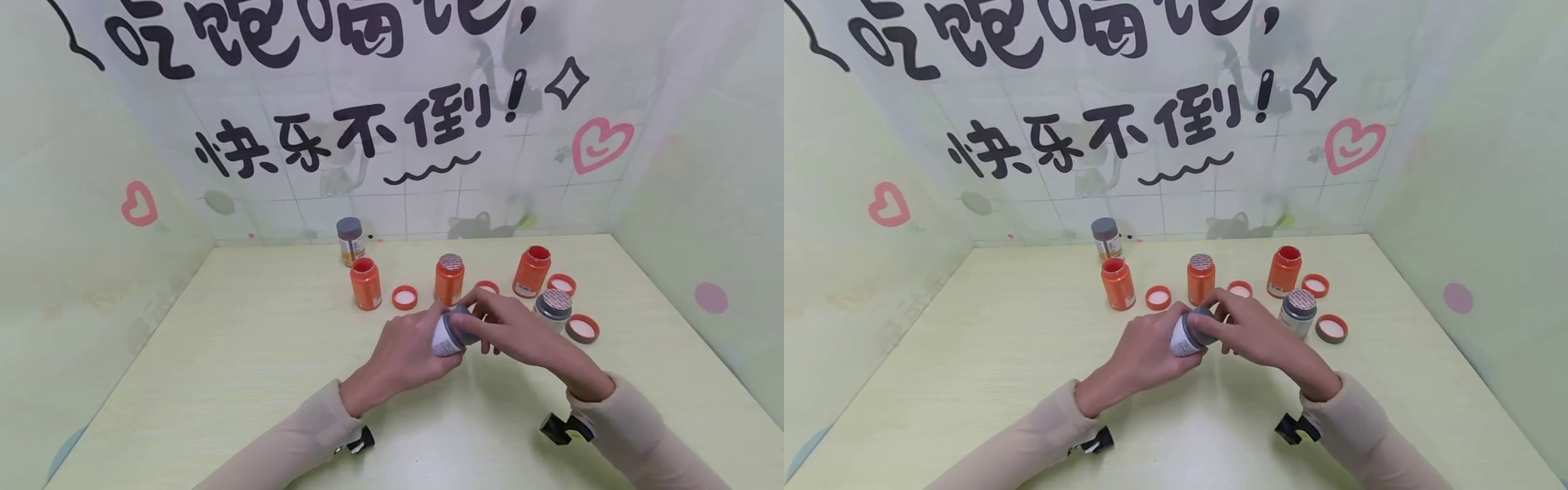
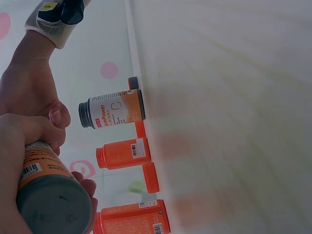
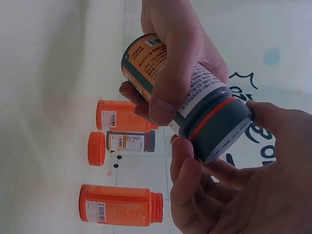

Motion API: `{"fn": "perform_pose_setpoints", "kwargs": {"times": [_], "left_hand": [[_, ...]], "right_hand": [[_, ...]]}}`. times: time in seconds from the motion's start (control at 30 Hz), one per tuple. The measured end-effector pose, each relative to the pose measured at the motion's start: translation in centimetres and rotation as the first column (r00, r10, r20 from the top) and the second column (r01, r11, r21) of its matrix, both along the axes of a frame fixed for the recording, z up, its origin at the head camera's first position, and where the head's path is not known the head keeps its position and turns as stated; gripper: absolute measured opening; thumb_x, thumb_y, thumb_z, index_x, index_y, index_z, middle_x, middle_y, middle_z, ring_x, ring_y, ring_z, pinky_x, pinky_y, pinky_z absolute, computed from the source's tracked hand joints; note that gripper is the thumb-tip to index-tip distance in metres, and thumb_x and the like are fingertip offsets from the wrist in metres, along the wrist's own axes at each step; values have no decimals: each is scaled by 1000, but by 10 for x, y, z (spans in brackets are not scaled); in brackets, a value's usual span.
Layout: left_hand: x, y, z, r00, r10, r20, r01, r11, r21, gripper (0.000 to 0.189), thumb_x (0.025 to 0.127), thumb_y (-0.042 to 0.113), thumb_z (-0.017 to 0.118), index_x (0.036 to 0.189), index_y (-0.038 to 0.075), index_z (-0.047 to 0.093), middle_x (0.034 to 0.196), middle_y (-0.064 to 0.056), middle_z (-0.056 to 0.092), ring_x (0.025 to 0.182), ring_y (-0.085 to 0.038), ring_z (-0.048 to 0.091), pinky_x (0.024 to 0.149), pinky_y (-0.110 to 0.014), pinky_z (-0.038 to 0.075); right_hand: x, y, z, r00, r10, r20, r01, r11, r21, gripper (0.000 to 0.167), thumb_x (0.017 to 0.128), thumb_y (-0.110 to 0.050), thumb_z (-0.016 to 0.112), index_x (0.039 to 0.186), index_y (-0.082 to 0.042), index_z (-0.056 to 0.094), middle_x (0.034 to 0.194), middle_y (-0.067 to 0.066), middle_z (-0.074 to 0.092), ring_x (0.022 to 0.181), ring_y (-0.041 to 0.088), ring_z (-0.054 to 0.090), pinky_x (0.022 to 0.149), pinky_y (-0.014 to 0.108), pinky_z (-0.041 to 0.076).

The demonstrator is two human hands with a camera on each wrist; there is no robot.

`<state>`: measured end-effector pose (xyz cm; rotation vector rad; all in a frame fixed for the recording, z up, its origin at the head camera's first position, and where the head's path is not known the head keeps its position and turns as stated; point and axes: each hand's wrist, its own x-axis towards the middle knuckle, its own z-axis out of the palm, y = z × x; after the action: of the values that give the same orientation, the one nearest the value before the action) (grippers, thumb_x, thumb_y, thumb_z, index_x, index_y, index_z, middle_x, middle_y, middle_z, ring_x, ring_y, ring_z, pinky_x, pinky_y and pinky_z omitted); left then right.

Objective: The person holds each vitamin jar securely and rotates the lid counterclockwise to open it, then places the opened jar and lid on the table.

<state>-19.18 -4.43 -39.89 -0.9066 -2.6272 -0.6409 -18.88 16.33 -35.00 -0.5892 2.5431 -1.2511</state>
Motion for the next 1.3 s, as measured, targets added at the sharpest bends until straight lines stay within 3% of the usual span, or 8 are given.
{"fn": "perform_pose_setpoints", "kwargs": {"times": [0.27,0.4,0.53,0.73,0.87,0.97,1.13,1.3], "left_hand": [[-2,0,-1,1000,-2,29,1,1000,21,50,79,41,77,115,15,54,80,4,64,60,-7,54,50,-15,41],[-3,0,-1,998,-5,58,2,999,43,53,79,40,77,118,14,54,82,3,65,62,-7,55,51,-16,43],[-3,0,-1,998,-10,64,6,998,59,55,80,41,77,121,14,53,85,3,66,64,-7,56,53,-16,44],[-2,0,-1,1000,0,-5,0,1000,25,53,78,42,78,118,15,54,82,5,66,61,-7,55,50,-16,42],[0,0,0,999,2,-40,-3,1000,-21,52,78,43,77,116,16,53,83,4,66,61,-8,55,50,-17,41],[1,0,0,999,2,-38,-3,999,-35,51,79,43,77,114,16,53,83,4,66,61,-8,55,50,-17,41],[1,1,0,1000,9,-21,-10,999,-38,50,79,44,77,112,15,54,81,4,64,61,-7,54,50,-16,41],[1,1,-1,1000,14,15,-13,999,-34,51,79,44,77,115,15,54,82,3,65,61,-8,54,50,-16,41]], "right_hand": [[0,6,2,995,55,-82,-53,998,29,50,91,-38,71,134,-18,56,112,4,62,82,17,64,65,30,56],[-1,9,2,983,99,-152,-96,995,30,53,89,-31,74,137,-17,55,112,-1,62,88,16,63,68,28,55],[-1,9,2,980,112,-167,-110,994,23,57,87,-30,76,137,-18,54,111,-2,62,89,15,64,72,28,57],[1,4,3,998,26,-51,-28,999,-33,53,93,-45,66,137,-19,51,116,5,63,88,18,67,70,36,59],[1,1,3,1000,-21,21,21,1000,-20,41,96,-49,60,123,-18,57,99,9,65,74,22,66,64,37,57],[1,1,3,1000,-1,31,1,1000,-3,35,96,-46,61,115,-16,59,87,9,64,68,25,64,61,36,56],[-1,6,3,997,63,-35,-62,998,18,34,94,-38,67,123,-21,59,97,6,64,76,22,65,65,34,57],[-2,11,4,977,149,-154,-144,989,40,39,90,-27,72,127,-27,59,112,-4,63,92,15,63,75,29,56]]}}
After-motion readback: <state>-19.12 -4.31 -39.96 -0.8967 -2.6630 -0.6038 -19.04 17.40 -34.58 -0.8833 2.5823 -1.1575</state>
